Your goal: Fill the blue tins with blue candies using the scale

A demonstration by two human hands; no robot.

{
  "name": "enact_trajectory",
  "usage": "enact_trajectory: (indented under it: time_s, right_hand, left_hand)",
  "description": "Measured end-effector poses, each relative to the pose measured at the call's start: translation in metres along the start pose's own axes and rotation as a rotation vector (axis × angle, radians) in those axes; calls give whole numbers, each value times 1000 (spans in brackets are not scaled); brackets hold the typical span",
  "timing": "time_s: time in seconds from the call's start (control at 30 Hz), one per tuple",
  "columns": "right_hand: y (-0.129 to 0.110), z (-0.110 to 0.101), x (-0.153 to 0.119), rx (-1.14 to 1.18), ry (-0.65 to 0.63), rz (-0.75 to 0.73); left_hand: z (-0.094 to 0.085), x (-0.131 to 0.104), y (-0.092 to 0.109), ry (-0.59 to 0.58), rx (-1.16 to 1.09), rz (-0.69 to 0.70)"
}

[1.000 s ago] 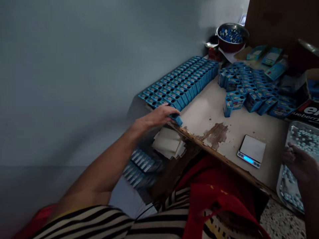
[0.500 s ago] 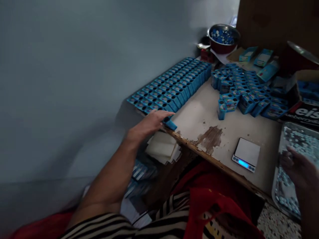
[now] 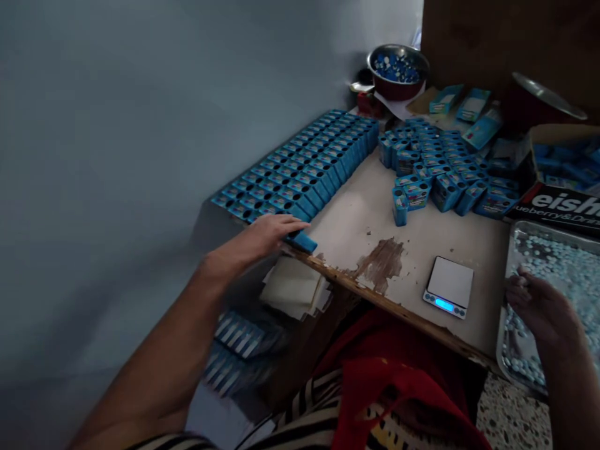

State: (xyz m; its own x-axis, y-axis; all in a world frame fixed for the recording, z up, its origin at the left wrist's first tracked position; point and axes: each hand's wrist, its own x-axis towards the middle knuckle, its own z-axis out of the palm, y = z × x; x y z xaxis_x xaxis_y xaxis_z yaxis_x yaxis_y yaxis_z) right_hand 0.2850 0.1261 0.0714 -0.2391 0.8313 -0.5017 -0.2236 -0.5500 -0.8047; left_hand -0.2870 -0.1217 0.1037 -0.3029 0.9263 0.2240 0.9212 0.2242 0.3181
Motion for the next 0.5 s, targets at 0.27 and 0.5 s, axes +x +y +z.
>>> enact_trajectory:
  time_s: [0.27,0.5]
  right_hand:
    - [3,-9,8,102,-42,-121]
    - [2,-21,5,156,-18,-233]
  left_hand:
    - [113,80,142,122,-213,-83]
    - [183,129,195,151,-324,-343]
